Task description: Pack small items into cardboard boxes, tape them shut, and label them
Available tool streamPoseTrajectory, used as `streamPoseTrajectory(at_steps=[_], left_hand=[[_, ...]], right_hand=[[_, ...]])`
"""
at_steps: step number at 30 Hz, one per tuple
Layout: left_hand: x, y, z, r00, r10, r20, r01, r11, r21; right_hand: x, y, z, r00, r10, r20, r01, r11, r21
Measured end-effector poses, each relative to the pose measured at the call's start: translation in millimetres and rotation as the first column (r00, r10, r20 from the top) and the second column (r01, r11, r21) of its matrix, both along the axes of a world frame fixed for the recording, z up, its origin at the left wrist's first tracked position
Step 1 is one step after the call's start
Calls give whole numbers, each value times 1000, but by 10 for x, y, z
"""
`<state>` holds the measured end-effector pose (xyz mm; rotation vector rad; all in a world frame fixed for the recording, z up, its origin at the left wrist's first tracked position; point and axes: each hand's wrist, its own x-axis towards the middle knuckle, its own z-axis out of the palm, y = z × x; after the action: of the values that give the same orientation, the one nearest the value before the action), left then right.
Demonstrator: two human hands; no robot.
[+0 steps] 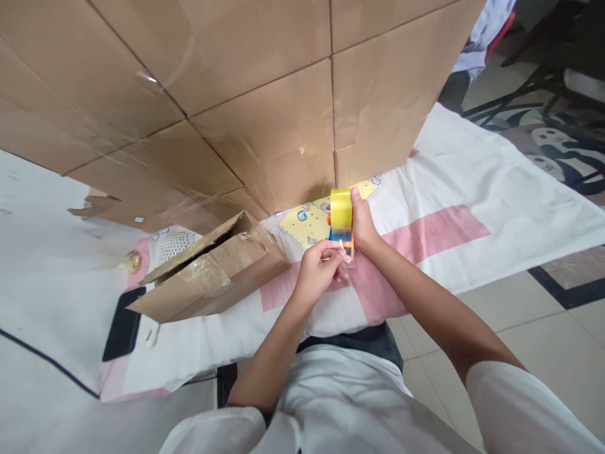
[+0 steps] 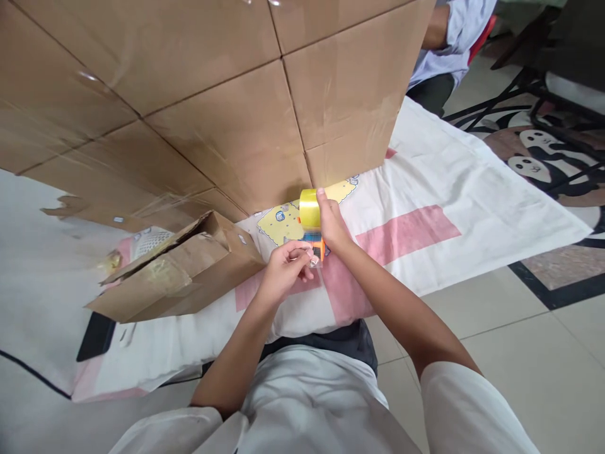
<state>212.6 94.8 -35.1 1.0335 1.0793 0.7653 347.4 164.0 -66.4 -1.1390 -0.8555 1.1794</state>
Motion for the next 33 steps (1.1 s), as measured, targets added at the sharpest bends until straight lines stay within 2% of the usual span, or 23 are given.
streamPoseTrajectory(at_steps=[6, 15, 18, 20, 23, 25, 27, 29, 33], left_hand=[[-19, -235, 6, 996, -80, -46, 80, 997, 2], [-231, -427, 22, 981, -162, -107, 159, 987, -37], [-229, -410, -33, 983, -131, -128, 128, 991, -29], [-214, -383, -93, 981, -102, -168, 106, 994, 19], [-188, -342, -191, 978, -57, -200, 77, 993, 92], [-166, -322, -247, 982, -11, -186, 29, 995, 94], [-136, -309, -287, 983, 12, -182, 2, 997, 76], [-102, -302, -313, 983, -9, -185, 23, 997, 77], [-93, -288, -343, 977, -89, -194, 129, 970, 204]], right_hand=[[146, 59, 93, 981, -128, -146, 130, 991, 7], [386, 53, 202, 974, -218, -57, 223, 970, 96], [393, 33, 219, 975, -214, -55, 218, 973, 77], [372, 8, 236, 976, -217, -25, 218, 974, 57], [346, -32, 274, 956, -268, 117, 256, 960, 111], [343, -59, 311, 934, -306, 185, 280, 947, 156], [333, -98, 359, 937, -301, 178, 276, 949, 155], [296, -155, 413, 954, -266, 135, 249, 960, 131], [151, -310, 510, 984, -155, 94, 147, 985, 88]])
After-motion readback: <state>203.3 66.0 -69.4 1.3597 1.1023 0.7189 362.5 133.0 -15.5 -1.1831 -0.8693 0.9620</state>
